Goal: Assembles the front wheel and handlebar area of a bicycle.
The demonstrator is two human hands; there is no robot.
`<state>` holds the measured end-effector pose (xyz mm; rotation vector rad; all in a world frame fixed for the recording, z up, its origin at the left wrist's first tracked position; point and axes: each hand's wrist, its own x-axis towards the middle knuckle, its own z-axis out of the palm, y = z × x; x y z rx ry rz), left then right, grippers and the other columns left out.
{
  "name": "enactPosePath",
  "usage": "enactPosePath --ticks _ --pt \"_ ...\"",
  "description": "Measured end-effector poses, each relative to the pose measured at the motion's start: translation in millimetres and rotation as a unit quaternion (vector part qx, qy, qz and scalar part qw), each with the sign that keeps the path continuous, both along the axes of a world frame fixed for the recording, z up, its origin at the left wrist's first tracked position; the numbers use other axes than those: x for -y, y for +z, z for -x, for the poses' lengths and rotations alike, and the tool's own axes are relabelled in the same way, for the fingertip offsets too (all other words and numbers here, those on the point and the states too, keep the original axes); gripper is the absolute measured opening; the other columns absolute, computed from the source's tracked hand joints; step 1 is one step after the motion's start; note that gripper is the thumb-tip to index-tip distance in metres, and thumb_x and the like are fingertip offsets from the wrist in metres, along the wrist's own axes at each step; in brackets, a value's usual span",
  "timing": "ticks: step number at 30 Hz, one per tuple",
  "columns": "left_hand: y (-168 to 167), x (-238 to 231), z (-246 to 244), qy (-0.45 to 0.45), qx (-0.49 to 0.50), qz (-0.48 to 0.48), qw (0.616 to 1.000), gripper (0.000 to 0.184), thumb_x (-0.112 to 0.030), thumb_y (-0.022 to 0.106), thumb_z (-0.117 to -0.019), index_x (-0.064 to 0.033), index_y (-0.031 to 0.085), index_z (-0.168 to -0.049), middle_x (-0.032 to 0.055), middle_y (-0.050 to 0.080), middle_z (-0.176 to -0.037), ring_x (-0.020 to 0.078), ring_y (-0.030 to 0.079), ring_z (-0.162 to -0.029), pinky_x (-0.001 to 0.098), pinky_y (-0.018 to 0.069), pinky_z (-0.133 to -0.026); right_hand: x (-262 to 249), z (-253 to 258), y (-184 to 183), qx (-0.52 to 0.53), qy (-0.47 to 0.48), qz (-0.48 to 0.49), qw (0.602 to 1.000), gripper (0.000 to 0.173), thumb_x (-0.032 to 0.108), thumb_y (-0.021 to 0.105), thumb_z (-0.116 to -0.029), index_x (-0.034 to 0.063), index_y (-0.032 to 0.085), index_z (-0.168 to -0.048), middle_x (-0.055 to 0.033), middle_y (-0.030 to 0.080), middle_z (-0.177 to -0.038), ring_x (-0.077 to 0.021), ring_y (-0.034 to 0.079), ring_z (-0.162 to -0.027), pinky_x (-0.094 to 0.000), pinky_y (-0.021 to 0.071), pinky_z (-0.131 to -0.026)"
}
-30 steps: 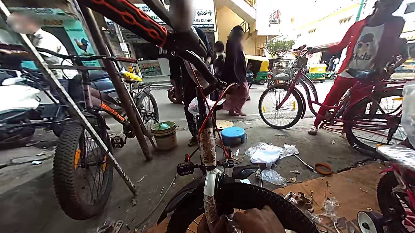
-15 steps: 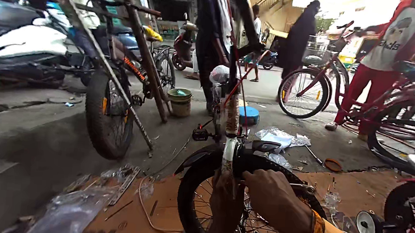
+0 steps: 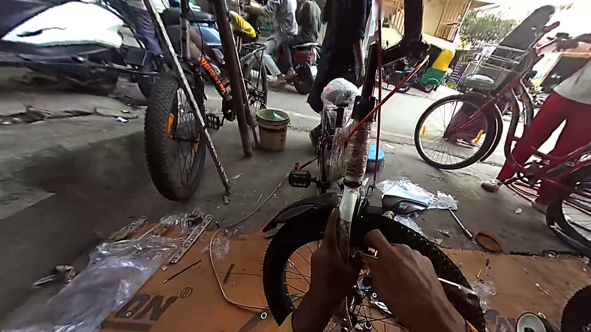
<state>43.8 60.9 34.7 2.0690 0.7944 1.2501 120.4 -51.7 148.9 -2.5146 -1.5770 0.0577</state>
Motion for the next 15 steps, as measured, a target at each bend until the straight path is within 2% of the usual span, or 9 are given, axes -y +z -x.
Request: enactPosePath --ticks 2,4,7,9,10,12,13,15 --pt "-3 -1 -2 0.01 0.004 -0.025 1.0 0.102 -0.026 0.08 -0.0719 -0.0055 0.03 -0.158 0.0092 0.07 -0.086 0.0214 0.066 -0.066 0.0453 0.058 -0.062 7 -1 -24 -0.036 -0.016 -0.114 0.993 0.029 0.027 0.06 -0.1001 0.0176 0.064 -0.127 -0.0059 0.069 -0.076 -0.0286 0.07 -0.071 -0.0504 0.0562 -0.064" --pt "-3 -1 -3 0.018 0.003 -0.031 0.999 0.102 -0.026 0.08 -0.0707 -0.0079 0.03 -0.158 0.0083 0.07 -0.086 0.0209 0.065 -0.064 0.0451 0.0573 -0.06 11 3 -48 -0.099 -0.04 -0.213 0.971 0.031 0.024 0.058 -0.1001 0.0161 0.063 -0.129 -0.0007 0.067 -0.072 -0.0209 0.066 -0.065 -0.0456 0.0559 -0.062" --pt "-4 0 -3 0.023 0.005 -0.041 0.999 0.1 -0.023 0.077 -0.0692 -0.0066 0.031 -0.156 0.0085 0.069 -0.085 0.0213 0.064 -0.062 0.0453 0.0564 -0.057 9 13 -79 -0.262 -0.076 -0.34 0.9 0.028 0.021 0.063 -0.0991 0.0111 0.062 -0.125 0.0038 0.068 -0.07 -0.0105 0.064 -0.06 -0.0327 0.056 -0.058" --pt "-4 -1 -4 0.028 0.01 -0.045 0.999 0.098 -0.021 0.077 -0.0682 -0.0046 0.034 -0.154 0.0079 0.07 -0.083 0.0216 0.066 -0.063 0.0462 0.0573 -0.057 5 17 -87 -0.361 -0.075 -0.373 0.851 0.025 0.017 0.063 -0.0998 0.009 0.061 -0.124 0.0022 0.072 -0.076 -0.0109 0.068 -0.064 -0.03 0.0583 -0.06" --pt "-3 -1 -4 0.028 0.015 -0.044 0.999 0.096 -0.022 0.078 -0.0685 -0.0025 0.037 -0.153 0.008 0.07 -0.082 0.0218 0.066 -0.063 0.0464 0.0576 -0.058 5 16 -86 -0.379 -0.065 -0.363 0.849 0.025 0.017 0.061 -0.1006 0.0086 0.062 -0.124 0.0014 0.072 -0.079 -0.0115 0.068 -0.065 -0.0299 0.0579 -0.061" --pt "-3 0 -3 0.018 0.025 -0.025 0.999 0.092 -0.027 0.08 -0.0722 -0.0004 0.039 -0.151 0.0088 0.07 -0.086 0.0208 0.067 -0.068 0.0453 0.0586 -0.063 11 12 -77 -0.355 -0.028 -0.296 0.886 0.027 0.019 0.057 -0.1017 0.009 0.064 -0.126 0.0002 0.071 -0.087 -0.0116 0.066 -0.07 -0.0306 0.0571 -0.065" --pt "-4 2 -1 0.004 0.035 -0.001 0.999 0.092 -0.027 0.08 -0.074 0.0 0.038 -0.151 0.0107 0.071 -0.092 0.02 0.068 -0.073 0.0442 0.0595 -0.068 17 10 -70 -0.321 -0.008 -0.263 0.91 0.027 0.022 0.057 -0.1018 0.009 0.066 -0.124 -0.0014 0.07 -0.089 -0.0126 0.066 -0.073 -0.0325 0.0571 -0.068" --pt "-10 11 6 -0.037 0.069 0.049 0.996 0.094 -0.029 0.08 -0.0775 0.0029 0.033 -0.153 0.0161 0.068 -0.11 0.0172 0.068 -0.086 0.0391 0.0595 -0.078 35 4 -57 -0.216 0.026 -0.274 0.937 0.023 0.027 0.062 -0.0998 0.009 0.072 -0.11 -0.0033 0.071 -0.091 -0.0136 0.068 -0.078 -0.0351 0.0595 -0.073"
